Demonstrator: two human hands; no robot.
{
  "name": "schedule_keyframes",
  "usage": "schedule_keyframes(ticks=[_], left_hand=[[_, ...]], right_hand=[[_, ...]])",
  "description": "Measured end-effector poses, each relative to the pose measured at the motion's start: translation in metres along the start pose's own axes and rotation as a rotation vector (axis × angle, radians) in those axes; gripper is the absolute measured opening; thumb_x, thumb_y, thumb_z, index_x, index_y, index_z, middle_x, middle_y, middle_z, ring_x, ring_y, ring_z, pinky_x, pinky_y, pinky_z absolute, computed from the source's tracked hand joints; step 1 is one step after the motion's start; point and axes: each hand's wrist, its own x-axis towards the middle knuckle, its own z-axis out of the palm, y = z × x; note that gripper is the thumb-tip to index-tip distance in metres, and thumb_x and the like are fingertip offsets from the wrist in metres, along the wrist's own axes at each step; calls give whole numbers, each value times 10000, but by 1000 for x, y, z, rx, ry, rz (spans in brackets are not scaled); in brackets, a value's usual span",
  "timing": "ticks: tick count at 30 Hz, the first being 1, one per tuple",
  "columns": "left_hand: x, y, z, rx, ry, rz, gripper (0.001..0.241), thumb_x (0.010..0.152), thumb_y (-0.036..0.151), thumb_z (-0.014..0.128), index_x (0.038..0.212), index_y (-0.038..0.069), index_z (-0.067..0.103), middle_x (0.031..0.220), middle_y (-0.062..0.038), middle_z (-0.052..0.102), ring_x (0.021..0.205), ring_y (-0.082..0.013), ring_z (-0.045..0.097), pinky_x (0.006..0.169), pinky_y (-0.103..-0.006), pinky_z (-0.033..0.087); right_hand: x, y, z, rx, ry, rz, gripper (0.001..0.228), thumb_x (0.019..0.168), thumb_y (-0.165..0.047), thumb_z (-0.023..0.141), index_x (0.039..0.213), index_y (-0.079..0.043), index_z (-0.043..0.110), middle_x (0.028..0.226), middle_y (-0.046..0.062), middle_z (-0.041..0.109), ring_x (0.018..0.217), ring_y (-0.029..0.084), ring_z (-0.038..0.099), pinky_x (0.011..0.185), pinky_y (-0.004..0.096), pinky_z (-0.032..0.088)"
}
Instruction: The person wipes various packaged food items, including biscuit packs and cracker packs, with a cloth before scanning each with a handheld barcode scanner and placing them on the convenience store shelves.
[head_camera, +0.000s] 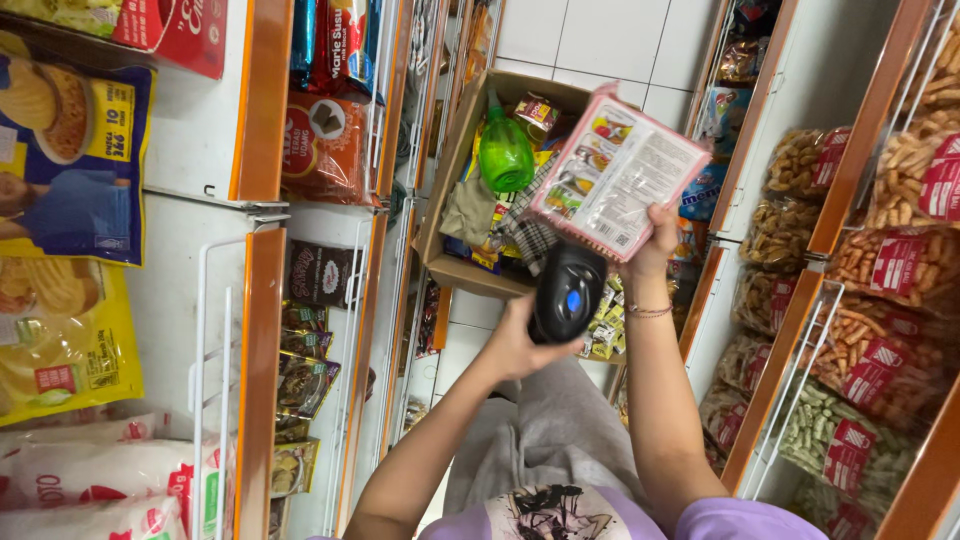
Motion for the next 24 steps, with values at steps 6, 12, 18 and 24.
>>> schedule_keyframes(ticks=[6,12,18,24], left_hand=[[64,-52,-36,446,372,89,651,731,127,781,1308,-33,526,1123,-239,698,1045,-401,687,926,-450,546],[125,-118,-60,924,260,52,844,716,144,803,1453,37,407,1245,-250,612,1166,-449,600,964,-496,516],[148,-153,-56,1126,198,39,861,692,111,775,1472,55,416,1252,-244,577,1192,-422,554,987,-487,466],[122,-77,-33,636,600,322,355,1070,148,632,1412,100,552,1316,-141,584,1252,-311,568,1105,-436,473]], right_hand=[[5,-16,-23,-236,126,-214,830,871,-275,680,1540,4,276,1443,206,500,1364,305,557,1186,432,509],[-7,-21,-37,-297,179,-181,845,858,-257,680,1548,32,287,1452,204,502,1350,291,542,1194,425,467],[-14,-21,-19,-391,156,-131,902,818,-246,693,1566,-12,246,1432,187,512,1328,291,547,1168,418,468],[-25,-28,9,-693,83,-153,758,904,-230,723,1519,28,363,1335,162,546,1247,236,563,1158,379,481]])
